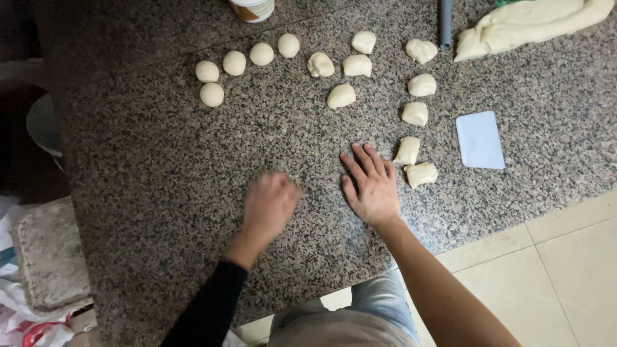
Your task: The person shapes portions of dough into uniform round balls by hand on a granite countertop, arranging them into a grid.
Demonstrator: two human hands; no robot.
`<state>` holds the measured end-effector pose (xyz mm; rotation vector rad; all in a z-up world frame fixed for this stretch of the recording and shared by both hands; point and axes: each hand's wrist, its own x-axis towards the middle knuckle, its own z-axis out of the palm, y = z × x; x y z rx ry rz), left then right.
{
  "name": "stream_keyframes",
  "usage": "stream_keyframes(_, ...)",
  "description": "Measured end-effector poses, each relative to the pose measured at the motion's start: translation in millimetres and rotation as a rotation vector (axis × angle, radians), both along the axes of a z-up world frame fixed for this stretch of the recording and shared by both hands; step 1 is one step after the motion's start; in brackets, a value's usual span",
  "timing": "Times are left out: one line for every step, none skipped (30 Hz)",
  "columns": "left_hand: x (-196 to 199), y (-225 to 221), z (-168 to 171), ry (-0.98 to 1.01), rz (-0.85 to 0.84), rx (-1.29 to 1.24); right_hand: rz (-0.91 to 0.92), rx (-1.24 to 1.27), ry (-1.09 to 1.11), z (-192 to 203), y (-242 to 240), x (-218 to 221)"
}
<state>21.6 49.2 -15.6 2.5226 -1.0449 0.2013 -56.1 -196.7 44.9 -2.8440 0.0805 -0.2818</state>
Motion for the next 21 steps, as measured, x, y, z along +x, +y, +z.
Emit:
stream_keyframes(18, -2, 0, 0.041, 0.037, 0.023, -0.004, 0.005, 0.001, 0, -1, 0)
stream_keyframes(27, -9, -1, 0.040, 0.110, 0.008, -0.008, 0.013, 0.004, 1, -1, 1)
stream_keyframes(33, -23, -2, 0.039, 0.182, -0.008, -0.013, 0.020, 0.008, 0, 0, 1)
stream_keyframes(34, -36, -1, 0.035, 0.255, -0.027, -0.014, 0.015, 0.005, 0, 0, 2)
stream_keyframes(24, -47, 0, 0.025, 0.265, -0.052, -0.015, 0.009, 0.002, 0, 0, 3)
stream_keyframes(6, -55, 1, 0.019, 0.277, -0.077, -0.015, 0.004, 0.003, -1, 0, 1)
stream_keyframes(-11, -56, 5, 0.012, 0.289, -0.101, -0.011, 0.011, -0.003, -1, 0, -1)
stream_keyframes(-25, -46, 11, 0.004, 0.213, -0.147, -0.006, 0.019, -0.017, -1, 0, 0)
stream_keyframes(-42, -32, 18, -0.004, 0.137, -0.193, 0.000, 0.027, -0.031, 0, -1, 2)
stream_keyframes(-52, -21, 23, -0.007, 0.060, -0.238, 0.000, 0.025, -0.033, 0, -1, 2)
stream_keyframes(-46, -13, 24, 0.093, 0.042, -0.190, -0.001, 0.022, -0.034, 0, 0, 1)
stream_keyframes(-34, -3, 25, 0.192, 0.025, -0.143, 0.001, 0.019, -0.036, 0, 0, 2)
stream_keyframes(-21, 6, 24, 0.291, 0.007, -0.097, 0.002, 0.018, -0.030, 1, 0, 3)
stream_keyframes(0, 11, 21, 0.272, 0.058, -0.107, 0.003, 0.016, -0.025, 2, 0, 2)
stream_keyframes(21, 11, 18, 0.252, 0.108, -0.117, 0.003, 0.013, -0.020, 2, 0, 2)
stream_keyframes(34, 5, 13, 0.186, 0.174, -0.154, 0.006, 0.008, -0.025, 2, 1, 2)
stream_keyframes(45, -6, 9, 0.120, 0.239, -0.190, 0.008, 0.003, -0.031, 2, 1, 2)
stream_keyframes(47, -17, 5, 0.055, 0.302, -0.229, 0.009, -0.006, -0.036, 2, 1, 1)
stream_keyframes(36, -27, 1, 0.090, 0.302, -0.219, 0.011, -0.004, -0.033, 2, 1, 0)
stream_keyframes(18, -37, -1, 0.123, 0.302, -0.211, 0.012, -0.001, -0.032, 2, 1, 1)
stream_keyframes(2, -40, -2, 0.156, 0.301, -0.202, 0.013, 0.002, -0.031, 2, 0, 2)
